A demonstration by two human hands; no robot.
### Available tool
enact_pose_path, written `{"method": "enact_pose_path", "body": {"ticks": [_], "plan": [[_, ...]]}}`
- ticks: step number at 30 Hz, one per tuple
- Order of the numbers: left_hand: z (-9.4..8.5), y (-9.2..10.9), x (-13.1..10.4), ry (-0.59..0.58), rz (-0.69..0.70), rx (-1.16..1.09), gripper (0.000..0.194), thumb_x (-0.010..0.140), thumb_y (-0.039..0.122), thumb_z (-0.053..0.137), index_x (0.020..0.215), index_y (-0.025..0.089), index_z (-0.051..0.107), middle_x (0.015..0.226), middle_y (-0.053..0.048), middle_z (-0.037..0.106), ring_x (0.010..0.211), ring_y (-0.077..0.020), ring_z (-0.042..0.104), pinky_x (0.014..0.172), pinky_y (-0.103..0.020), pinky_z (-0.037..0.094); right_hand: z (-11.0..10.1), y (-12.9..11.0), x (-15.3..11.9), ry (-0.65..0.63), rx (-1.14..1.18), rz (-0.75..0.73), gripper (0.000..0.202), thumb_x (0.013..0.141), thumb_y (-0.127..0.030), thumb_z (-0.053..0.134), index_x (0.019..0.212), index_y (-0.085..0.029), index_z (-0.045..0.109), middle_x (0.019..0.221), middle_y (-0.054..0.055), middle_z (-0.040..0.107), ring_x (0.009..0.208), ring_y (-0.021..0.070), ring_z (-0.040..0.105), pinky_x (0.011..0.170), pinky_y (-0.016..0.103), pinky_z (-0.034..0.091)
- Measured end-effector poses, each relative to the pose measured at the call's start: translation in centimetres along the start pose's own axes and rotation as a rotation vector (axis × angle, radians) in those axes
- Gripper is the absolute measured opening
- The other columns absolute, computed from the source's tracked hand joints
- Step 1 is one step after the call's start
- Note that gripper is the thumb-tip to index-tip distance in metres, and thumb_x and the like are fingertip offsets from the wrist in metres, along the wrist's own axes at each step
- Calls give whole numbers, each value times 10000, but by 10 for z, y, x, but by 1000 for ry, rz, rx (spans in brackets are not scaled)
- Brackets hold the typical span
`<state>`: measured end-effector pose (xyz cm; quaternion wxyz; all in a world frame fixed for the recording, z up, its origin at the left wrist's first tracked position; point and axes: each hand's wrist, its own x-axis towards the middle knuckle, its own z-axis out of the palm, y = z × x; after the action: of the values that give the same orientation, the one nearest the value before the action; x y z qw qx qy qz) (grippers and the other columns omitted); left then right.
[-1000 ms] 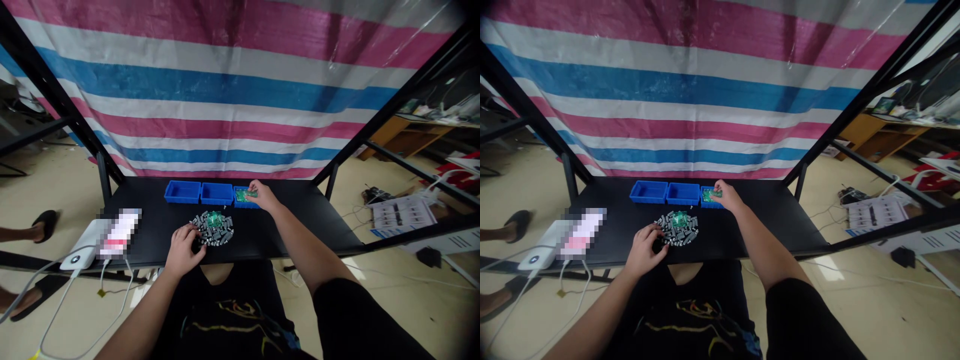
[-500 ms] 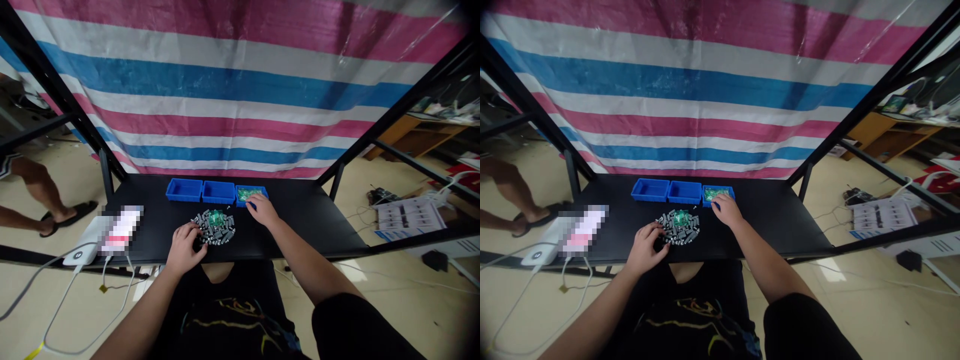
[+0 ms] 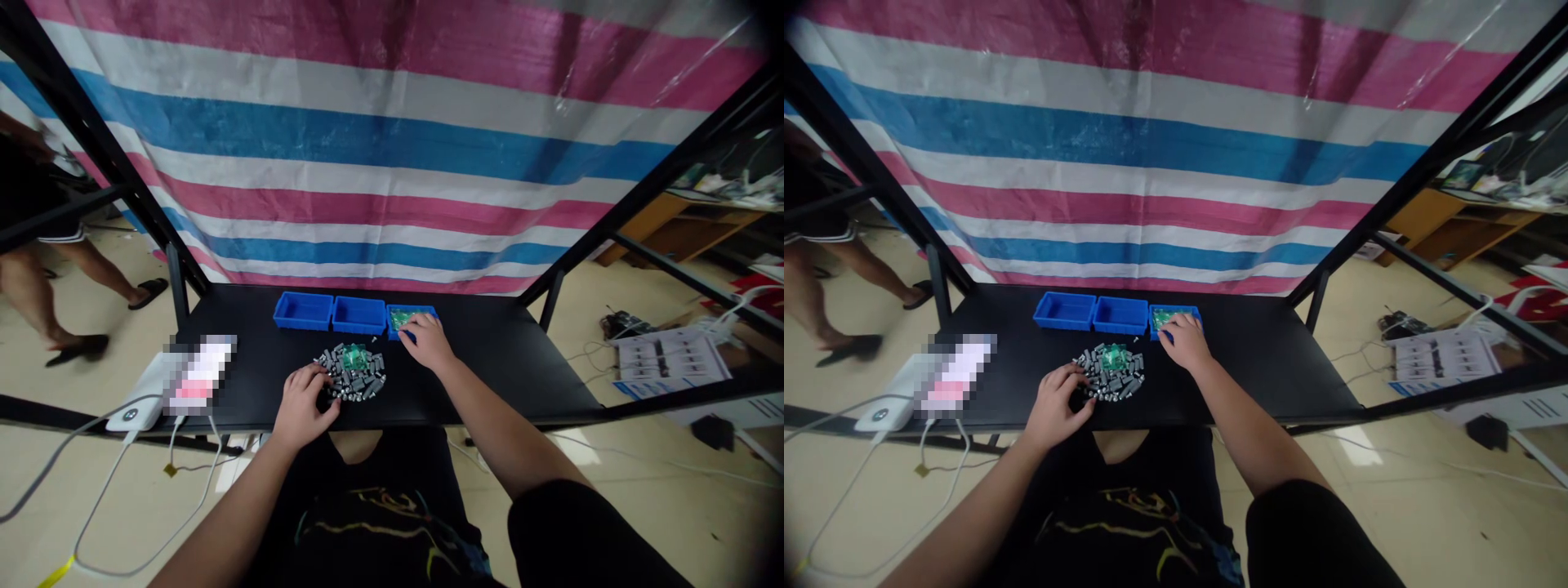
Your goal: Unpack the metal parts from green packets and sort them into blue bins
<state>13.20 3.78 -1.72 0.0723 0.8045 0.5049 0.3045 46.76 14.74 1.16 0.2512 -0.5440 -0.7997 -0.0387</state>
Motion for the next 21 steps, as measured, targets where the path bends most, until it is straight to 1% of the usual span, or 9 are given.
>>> {"method": "enact_pose_path", "body": {"ticks": [4,6,9,11,12,14,16,18,21], "plan": [[-1,0,0,-2,0,-7,254,844,354,653,1077,259,617,1273,-95,633,1293,-315,552,1096,-512,415,-2,-2,0,13,-6,91,220,1002,-342,539,971,-244,733,1029,74,725,1012,273,621,920,449,434],[-1,0,0,-1,-2,-7,254,841,350,655,1077,261,618,1273,-94,633,1296,-316,551,1095,-512,416,-4,-3,1,-9,-16,105,231,1003,-341,533,931,-240,728,992,70,734,998,276,623,914,449,429],[-1,0,0,-7,-6,-4,246,845,353,652,1071,261,617,1276,-96,632,1302,-320,547,1094,-515,415,-8,-12,3,1,-26,101,216,992,-345,553,924,-239,729,986,79,735,1027,295,606,926,463,425],[0,0,0,-10,-7,-2,247,847,355,652,1072,259,615,1278,-98,629,1301,-318,547,1094,-514,413,-10,-25,3,-15,34,39,166,972,-323,585,980,-241,730,1014,82,732,1046,293,600,943,459,434],[0,0,0,-8,-6,-1,251,847,355,653,1075,257,614,1277,-99,628,1299,-317,549,1094,-512,413,-10,-33,3,-47,88,-20,155,960,-310,603,1025,-242,727,1038,80,728,1054,286,601,956,451,442],[0,0,0,-3,-2,0,264,843,356,657,1083,255,615,1277,-99,628,1295,-317,552,1093,-509,415,-6,-51,2,-152,210,-169,211,938,-298,641,1130,-242,708,1120,76,717,1084,266,604,987,429,458],[0,0,0,2,-1,2,266,841,360,659,1080,252,619,1272,-100,631,1288,-318,555,1089,-504,419,0,-68,1,-255,292,-284,319,911,-312,688,1221,-237,679,1235,78,691,1145,258,596,1015,416,461],[0,0,0,3,1,2,259,842,361,657,1072,248,621,1267,-100,634,1284,-317,556,1086,-499,422,8,-82,0,-315,307,-314,410,874,-333,737,1263,-229,660,1303,86,670,1199,269,578,1029,424,453],[0,0,0,8,4,0,259,843,358,658,1074,247,623,1265,-97,635,1285,-312,557,1084,-495,421,18,-94,3,-337,268,-248,419,835,-354,780,1219,-225,674,1253,89,691,1187,286,578,1012,444,437]]}}
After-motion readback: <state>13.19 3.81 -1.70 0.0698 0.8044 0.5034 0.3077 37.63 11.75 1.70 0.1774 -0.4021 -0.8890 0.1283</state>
